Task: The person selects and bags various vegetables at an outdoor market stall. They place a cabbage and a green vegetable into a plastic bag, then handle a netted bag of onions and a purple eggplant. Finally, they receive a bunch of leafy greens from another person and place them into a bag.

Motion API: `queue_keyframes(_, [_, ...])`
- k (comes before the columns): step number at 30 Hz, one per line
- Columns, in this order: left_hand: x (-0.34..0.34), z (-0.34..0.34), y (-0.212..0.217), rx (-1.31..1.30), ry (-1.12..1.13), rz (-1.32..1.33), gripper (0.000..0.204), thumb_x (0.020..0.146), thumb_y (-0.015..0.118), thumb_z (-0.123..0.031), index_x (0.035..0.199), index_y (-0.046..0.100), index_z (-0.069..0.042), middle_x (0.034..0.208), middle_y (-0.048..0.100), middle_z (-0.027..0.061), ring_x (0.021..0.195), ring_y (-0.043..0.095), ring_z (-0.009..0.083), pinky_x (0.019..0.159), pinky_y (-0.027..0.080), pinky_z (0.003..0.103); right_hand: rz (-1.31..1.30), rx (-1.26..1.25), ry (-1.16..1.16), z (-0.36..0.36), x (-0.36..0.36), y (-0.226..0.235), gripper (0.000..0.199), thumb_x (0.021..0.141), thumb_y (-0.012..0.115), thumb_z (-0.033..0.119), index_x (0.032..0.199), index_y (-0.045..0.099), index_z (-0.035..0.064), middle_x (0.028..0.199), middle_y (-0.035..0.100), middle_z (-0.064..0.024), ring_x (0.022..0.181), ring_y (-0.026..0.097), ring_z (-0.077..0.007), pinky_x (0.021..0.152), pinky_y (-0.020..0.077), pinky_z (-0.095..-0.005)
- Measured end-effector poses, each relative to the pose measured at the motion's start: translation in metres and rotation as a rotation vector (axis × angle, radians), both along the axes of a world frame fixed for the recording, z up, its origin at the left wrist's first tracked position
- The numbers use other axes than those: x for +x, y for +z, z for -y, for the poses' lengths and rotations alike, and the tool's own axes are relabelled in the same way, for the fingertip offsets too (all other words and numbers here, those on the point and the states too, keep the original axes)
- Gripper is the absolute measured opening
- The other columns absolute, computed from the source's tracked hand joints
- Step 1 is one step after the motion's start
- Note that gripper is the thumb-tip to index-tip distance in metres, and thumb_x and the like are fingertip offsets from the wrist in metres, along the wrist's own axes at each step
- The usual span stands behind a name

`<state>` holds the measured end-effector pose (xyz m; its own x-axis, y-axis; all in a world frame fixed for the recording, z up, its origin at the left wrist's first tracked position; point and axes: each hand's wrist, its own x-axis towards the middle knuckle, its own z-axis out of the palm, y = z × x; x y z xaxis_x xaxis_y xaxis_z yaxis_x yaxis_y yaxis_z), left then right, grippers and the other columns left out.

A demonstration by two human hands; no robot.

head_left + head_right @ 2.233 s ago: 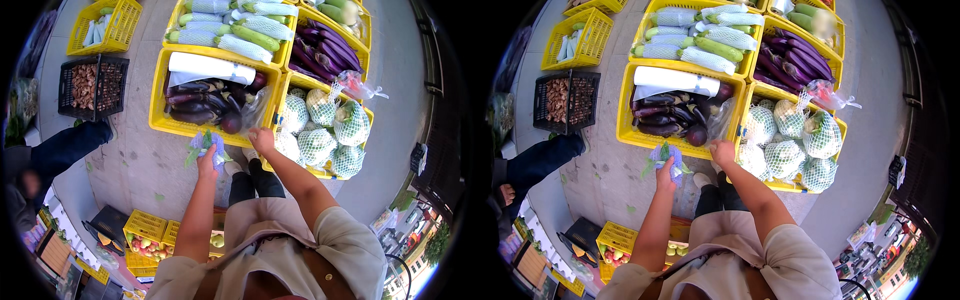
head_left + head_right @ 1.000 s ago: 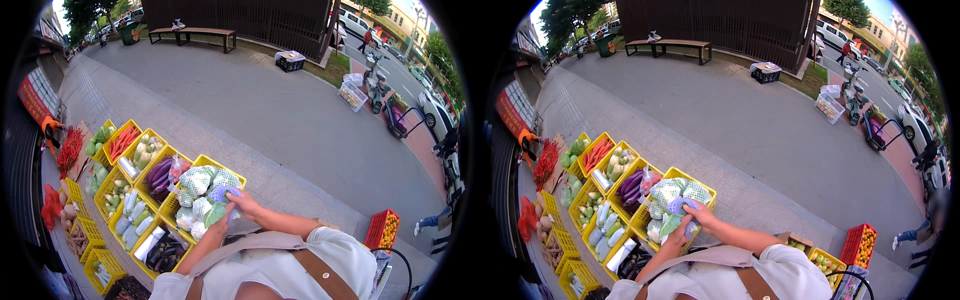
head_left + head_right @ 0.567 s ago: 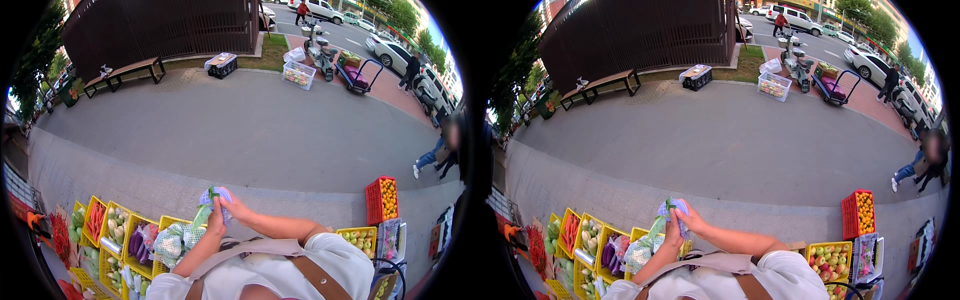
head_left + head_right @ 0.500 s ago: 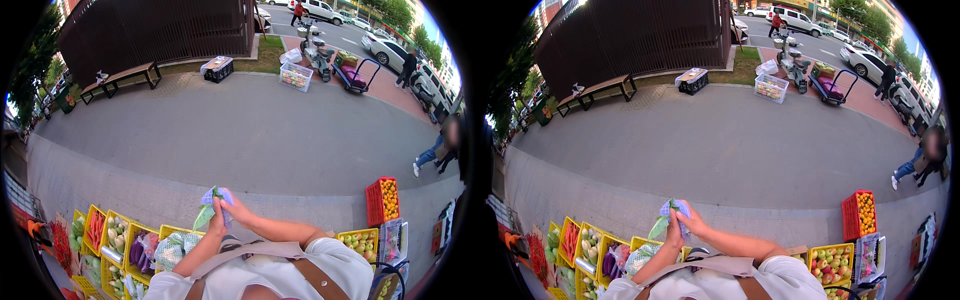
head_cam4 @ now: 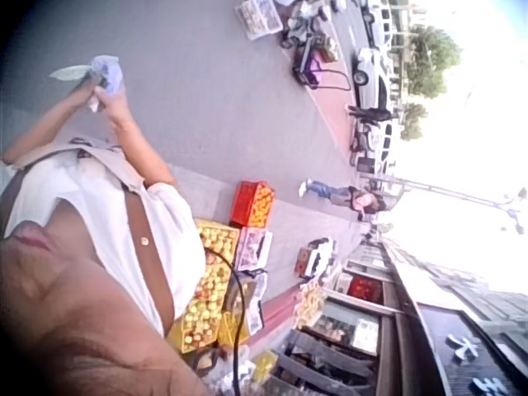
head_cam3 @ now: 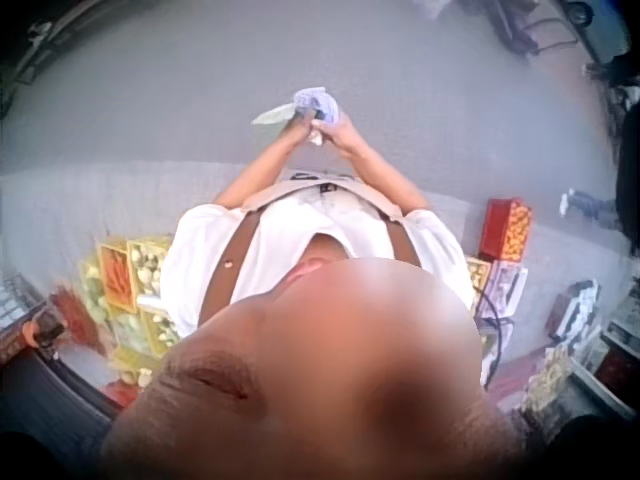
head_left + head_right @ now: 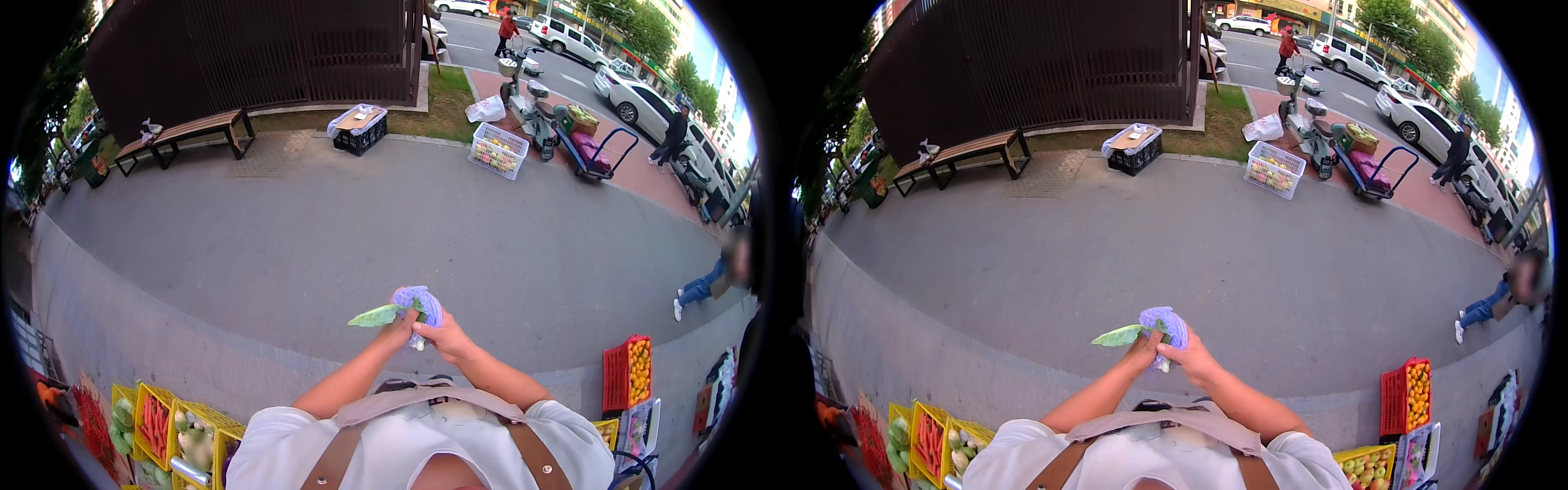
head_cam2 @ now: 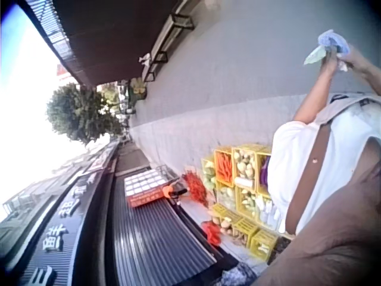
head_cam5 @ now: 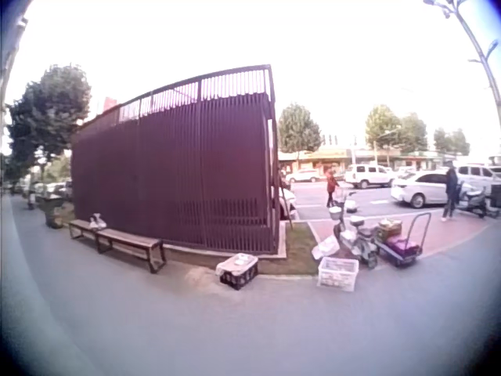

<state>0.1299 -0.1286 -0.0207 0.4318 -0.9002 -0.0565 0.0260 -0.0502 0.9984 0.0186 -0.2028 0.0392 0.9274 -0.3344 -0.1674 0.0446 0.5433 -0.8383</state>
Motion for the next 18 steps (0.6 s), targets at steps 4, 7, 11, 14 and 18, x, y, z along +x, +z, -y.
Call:
queue_keyframes(4, [0.056,0.067,-0.012,0.081,-0.076,-0.113,0.063,0.078,0.040,-0.052,0.119,0.034,-0.004,0.117,0.040,0.0113,0.108,0.038,0.0213,0.091,0.030,0.032,0.015,0.058,-0.051,0.064,0.054,-0.016,0.052,0.070,0.058,0.003,0.117,0.036,0.0051,0.109,0.046,-0.0057,0.101,0.044,-0.0176,0.088,0.0346,-0.0322])
queue_keyframes(7, [0.120,0.119,-0.005,0.195,-0.166,-0.333,0.061,0.079,0.044,-0.048,0.119,0.034,-0.004,0.115,0.041,0.0100,0.106,0.040,0.0198,0.089,0.033,0.032,-0.026,0.158,-0.016,0.125,0.117,-0.036,0.043,0.071,0.056,0.001,0.111,0.041,0.0039,0.104,0.049,-0.0069,0.097,0.048,-0.0182,0.084,0.0388,-0.0321])
queue_keyframes(11, [0.208,0.178,-0.001,0.276,-0.019,-0.327,0.062,0.078,0.048,-0.046,0.119,0.032,-0.002,0.115,0.041,0.0102,0.105,0.041,0.0183,0.086,0.035,0.031,-0.098,0.371,0.040,0.194,0.218,-0.054,0.036,0.071,0.054,-0.002,0.106,0.044,0.0034,0.099,0.051,-0.0077,0.091,0.051,-0.0191,0.080,0.0421,-0.0340])
queue_keyframes(14, [0.278,0.210,0.003,0.236,0.144,-0.348,0.062,0.078,0.049,-0.044,0.118,0.031,0.000,0.113,0.041,0.0108,0.103,0.042,0.0189,0.086,0.035,0.031,-0.106,0.458,0.117,0.241,0.303,-0.060,0.034,0.071,0.055,-0.001,0.103,0.046,0.0040,0.096,0.053,-0.0076,0.089,0.053,-0.0198,0.078,0.0437,-0.0354])
queue_keyframes(18, [0.355,0.234,-0.024,0.156,0.393,-0.377,0.056,0.078,0.051,-0.038,0.118,0.032,-0.004,0.110,0.043,0.0080,0.098,0.045,0.0174,0.083,0.036,0.031,-0.134,0.465,0.177,0.300,0.402,-0.064,0.032,0.070,0.055,0.000,0.100,0.047,0.0032,0.093,0.053,-0.0080,0.085,0.054,-0.0200,0.076,0.0449,-0.0348])
